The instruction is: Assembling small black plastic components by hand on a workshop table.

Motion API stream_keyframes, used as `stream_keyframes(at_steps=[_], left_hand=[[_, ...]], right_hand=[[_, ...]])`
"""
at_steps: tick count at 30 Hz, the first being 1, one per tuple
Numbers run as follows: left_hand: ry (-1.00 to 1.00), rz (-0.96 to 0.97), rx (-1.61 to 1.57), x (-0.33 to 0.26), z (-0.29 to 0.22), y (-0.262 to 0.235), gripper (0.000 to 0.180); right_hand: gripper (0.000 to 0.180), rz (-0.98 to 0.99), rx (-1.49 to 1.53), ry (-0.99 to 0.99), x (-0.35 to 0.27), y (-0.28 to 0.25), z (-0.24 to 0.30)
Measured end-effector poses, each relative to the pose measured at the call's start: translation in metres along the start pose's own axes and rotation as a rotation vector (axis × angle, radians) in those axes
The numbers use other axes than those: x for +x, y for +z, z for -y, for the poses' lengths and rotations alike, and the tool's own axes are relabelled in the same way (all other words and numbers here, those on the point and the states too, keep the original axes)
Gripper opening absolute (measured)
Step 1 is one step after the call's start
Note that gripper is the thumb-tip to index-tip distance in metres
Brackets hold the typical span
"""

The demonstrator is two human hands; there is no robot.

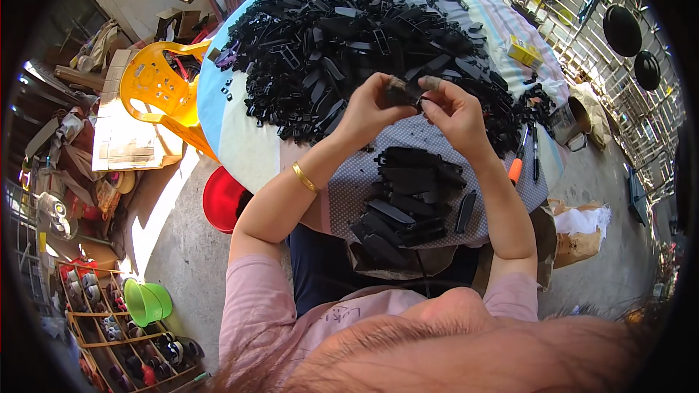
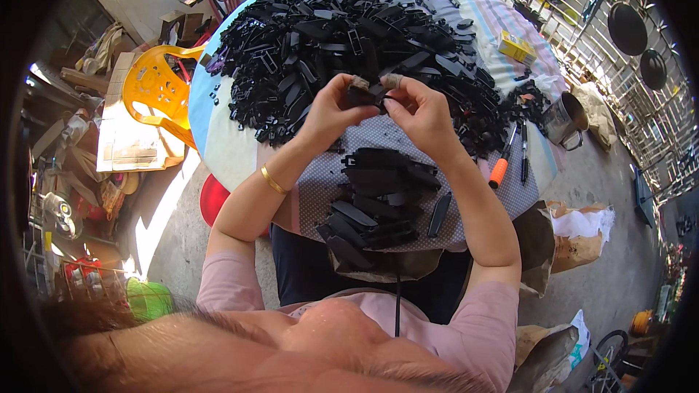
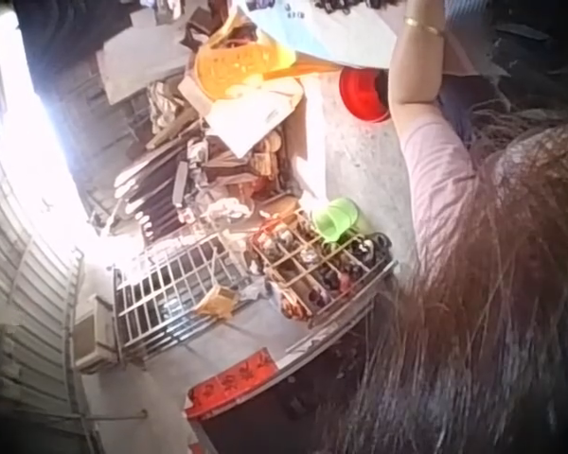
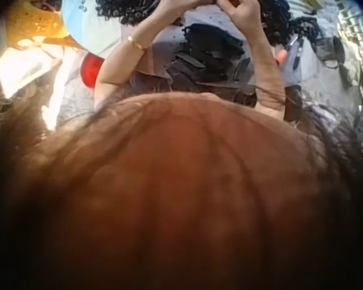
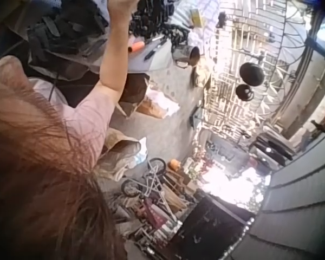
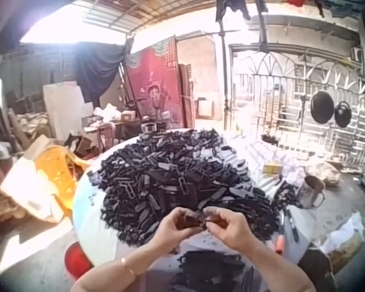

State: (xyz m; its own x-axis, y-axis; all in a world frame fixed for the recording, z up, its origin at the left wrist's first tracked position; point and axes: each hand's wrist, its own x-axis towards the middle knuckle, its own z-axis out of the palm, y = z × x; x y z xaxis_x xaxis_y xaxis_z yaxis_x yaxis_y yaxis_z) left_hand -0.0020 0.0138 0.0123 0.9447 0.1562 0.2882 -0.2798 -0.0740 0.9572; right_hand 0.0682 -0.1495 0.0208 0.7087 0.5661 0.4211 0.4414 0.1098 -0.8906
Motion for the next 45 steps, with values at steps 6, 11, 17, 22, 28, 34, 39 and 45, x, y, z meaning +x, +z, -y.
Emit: stream_keyframes(at_steps=[6,11,17,22,28,34,39,45], left_hand=[[0.008,0.048,-0.44,0.004,0.005,-0.003,0.031],[-0.143,0.147,-0.453,0.0,0.01,0.004,0.04],[-0.155,0.17,-0.401,-0.005,0.006,0.008,0.042],[-0.115,0.136,-0.304,-0.007,0.008,0.012,0.038],[0.032,0.0,0.359,-0.013,0.001,0.016,0.033],[-0.007,0.16,0.417,-0.003,-0.003,0.005,0.033],[0.028,0.045,0.217,-0.007,-0.003,0.011,0.027],[0.094,-0.026,0.242,-0.007,0.0,0.018,0.025]], right_hand=[[0.016,0.057,0.221,0.081,-0.001,-0.001,0.006],[0.013,-0.178,0.052,-0.2,-0.003,0.004,0.006],[0.009,-0.21,-0.307,-0.41,-0.002,0.004,0.005],[0.007,-0.225,-0.656,-0.625,-0.002,0.005,0.009],[0.01,-0.019,-1.158,-0.571,-0.01,0.013,0.008],[0.008,0.2,-0.986,-0.574,-0.005,0.0,0.002],[0.009,0.122,-0.971,-0.531,-0.008,0.01,0.01],[0.014,0.105,-0.889,-0.526,-0.005,0.006,0.004]])
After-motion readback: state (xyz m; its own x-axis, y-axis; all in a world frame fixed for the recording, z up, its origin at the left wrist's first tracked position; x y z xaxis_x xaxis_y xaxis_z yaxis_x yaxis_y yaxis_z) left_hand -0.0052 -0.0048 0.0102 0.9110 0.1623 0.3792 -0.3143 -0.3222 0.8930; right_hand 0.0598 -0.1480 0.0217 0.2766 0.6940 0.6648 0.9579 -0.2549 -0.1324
